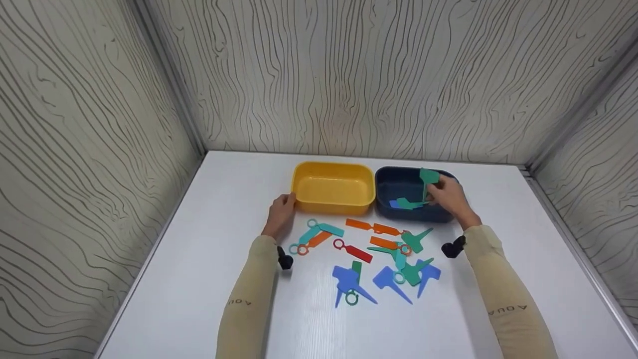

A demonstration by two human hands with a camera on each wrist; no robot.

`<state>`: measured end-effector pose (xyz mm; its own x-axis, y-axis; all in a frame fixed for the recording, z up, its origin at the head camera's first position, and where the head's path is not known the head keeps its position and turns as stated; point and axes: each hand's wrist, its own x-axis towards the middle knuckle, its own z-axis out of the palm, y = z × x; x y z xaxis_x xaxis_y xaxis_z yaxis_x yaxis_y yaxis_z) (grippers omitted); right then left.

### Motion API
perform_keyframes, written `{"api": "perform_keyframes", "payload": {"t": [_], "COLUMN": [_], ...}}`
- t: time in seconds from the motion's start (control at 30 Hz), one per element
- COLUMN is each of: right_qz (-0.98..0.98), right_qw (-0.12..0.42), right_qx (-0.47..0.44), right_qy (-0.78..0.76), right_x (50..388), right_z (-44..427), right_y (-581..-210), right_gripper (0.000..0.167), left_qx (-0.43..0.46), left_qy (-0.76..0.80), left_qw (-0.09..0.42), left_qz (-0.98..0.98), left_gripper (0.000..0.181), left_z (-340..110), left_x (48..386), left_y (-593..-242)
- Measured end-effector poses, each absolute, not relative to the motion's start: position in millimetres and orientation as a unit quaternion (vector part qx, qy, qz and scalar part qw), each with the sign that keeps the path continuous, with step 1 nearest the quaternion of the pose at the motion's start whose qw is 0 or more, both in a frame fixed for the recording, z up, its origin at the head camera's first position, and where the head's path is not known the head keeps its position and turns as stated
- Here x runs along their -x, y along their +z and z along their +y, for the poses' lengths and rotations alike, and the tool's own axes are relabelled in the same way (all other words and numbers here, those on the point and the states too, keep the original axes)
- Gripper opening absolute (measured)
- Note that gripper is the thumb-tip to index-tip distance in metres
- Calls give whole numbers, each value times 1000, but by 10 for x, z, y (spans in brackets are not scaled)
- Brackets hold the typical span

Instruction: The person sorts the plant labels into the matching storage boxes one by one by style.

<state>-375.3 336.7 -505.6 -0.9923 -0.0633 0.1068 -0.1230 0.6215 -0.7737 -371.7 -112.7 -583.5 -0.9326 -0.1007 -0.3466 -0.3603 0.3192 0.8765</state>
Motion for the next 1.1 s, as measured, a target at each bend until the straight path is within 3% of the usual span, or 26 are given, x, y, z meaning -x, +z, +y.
{"api": "perform_keyframes", "payload": {"t": [0.37, 0.53, 1.1], "right_qz": [-908, -904, -919], "right_qw": [40, 34, 52], "right_qx": [16, 33, -76], "right_qy": [417, 426, 382], "right_x": [3702, 3674, 3490], "right_z": [3563, 3583, 3267], "right_y": [-5141, -5177, -5106], "right_gripper": [37, 36, 25], "left_qx": [138, 117, 120], "left_qy": [559, 550, 552], "left_qw": [112, 81, 87], "left_qz": [810, 823, 820], "left_gripper": [61, 57, 60], "left_z": [-1119, -1128, -1128], "left_x": [3731, 3739, 3732], "left_y": [-5843, -5870, -5849]}}
